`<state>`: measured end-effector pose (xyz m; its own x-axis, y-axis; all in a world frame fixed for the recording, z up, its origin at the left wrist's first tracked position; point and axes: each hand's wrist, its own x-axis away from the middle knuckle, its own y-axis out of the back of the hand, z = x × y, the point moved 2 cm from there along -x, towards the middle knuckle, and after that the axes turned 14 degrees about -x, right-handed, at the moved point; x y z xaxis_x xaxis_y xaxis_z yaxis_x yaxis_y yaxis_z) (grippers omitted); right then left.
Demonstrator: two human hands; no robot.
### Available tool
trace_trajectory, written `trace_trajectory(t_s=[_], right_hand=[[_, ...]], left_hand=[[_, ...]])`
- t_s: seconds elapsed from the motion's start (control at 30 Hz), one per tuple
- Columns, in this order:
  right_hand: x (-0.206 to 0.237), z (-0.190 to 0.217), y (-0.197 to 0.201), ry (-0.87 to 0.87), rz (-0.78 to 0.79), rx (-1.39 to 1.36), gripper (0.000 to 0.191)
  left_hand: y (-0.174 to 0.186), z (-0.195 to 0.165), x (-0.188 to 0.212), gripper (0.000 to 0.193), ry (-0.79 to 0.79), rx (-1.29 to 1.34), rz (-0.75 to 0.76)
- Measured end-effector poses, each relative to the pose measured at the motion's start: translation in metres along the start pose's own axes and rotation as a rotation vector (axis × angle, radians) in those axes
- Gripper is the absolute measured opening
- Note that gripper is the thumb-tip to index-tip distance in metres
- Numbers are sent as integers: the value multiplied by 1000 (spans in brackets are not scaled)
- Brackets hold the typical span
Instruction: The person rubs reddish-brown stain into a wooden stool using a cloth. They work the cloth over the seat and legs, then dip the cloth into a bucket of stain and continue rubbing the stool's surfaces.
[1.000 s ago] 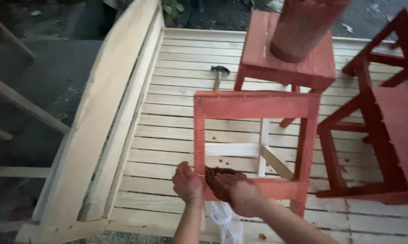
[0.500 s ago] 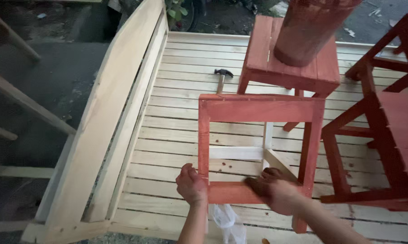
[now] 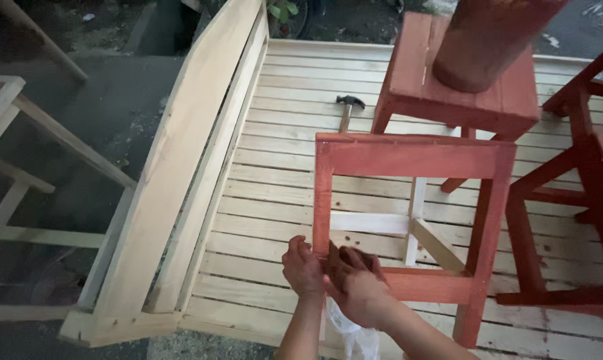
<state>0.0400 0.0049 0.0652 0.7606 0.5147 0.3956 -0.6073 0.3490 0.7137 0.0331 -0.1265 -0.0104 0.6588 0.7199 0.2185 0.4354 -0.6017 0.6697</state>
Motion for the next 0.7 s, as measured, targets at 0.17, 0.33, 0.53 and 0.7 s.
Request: trace_trajectory(t_s=[0.17, 0.33, 0.53, 0.7], right_hand=[[-21, 23, 5, -206, 134, 82, 62], [-13, 8, 4, -235, 182, -2, 68], [-26, -23, -23, -245, -7, -211, 61], [-48, -29, -33, -264, -70, -370, 67]], left_hand=[[-4, 7, -2, 33, -107, 25, -50], [-8, 6, -5, 35, -18, -25, -5], [-6, 2, -7, 35, 30, -74, 84], [-5, 1, -13, 35, -51, -79, -64]])
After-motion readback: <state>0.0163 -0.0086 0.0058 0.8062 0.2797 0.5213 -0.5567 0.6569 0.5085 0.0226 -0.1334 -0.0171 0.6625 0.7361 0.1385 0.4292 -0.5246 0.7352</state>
